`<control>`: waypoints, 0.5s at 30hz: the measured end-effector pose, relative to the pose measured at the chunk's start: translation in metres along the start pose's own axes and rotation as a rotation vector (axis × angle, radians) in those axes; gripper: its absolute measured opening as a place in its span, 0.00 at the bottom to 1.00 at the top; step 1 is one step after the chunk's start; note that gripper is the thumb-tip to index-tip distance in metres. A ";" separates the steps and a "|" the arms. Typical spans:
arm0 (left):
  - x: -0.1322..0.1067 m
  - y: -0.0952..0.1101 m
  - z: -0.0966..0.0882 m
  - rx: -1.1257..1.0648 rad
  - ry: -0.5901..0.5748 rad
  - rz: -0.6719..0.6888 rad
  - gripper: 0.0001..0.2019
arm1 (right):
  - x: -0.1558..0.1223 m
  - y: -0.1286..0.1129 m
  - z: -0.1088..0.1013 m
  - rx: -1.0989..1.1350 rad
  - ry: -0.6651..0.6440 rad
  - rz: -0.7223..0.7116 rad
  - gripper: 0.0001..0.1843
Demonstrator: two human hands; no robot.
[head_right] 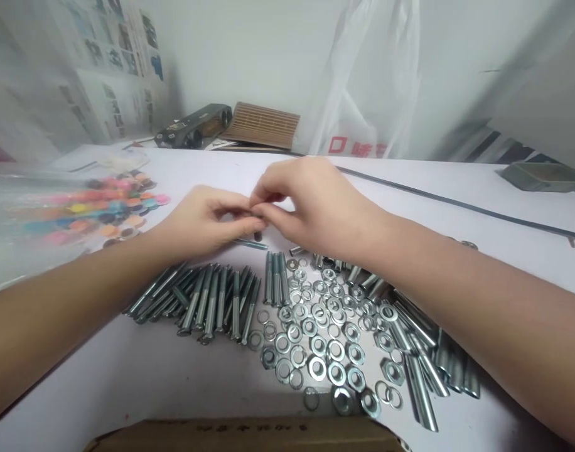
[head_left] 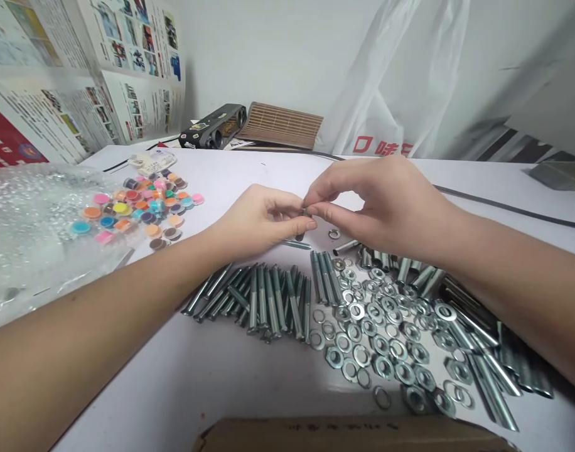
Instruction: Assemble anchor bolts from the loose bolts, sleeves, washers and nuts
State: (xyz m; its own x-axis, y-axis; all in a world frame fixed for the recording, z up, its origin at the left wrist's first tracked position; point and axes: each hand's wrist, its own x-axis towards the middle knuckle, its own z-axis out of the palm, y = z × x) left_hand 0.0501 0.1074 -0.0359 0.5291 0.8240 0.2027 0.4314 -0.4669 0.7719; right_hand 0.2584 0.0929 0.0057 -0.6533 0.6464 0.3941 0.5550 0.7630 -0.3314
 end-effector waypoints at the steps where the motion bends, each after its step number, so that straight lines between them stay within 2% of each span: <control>1: 0.000 0.001 0.000 -0.001 0.001 -0.007 0.18 | 0.000 0.000 0.000 0.000 -0.008 0.004 0.08; 10: -0.001 0.002 -0.001 -0.003 0.012 -0.024 0.17 | 0.001 0.003 -0.003 0.000 -0.030 0.024 0.07; 15: 0.001 0.002 -0.001 -0.010 0.004 -0.028 0.15 | -0.001 0.005 -0.003 0.000 -0.039 -0.018 0.08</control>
State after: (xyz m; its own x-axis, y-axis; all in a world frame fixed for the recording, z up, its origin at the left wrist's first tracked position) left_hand 0.0510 0.1071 -0.0337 0.5143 0.8379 0.1831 0.4387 -0.4405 0.7833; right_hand 0.2633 0.0964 0.0068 -0.6829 0.6321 0.3663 0.5428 0.7745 -0.3246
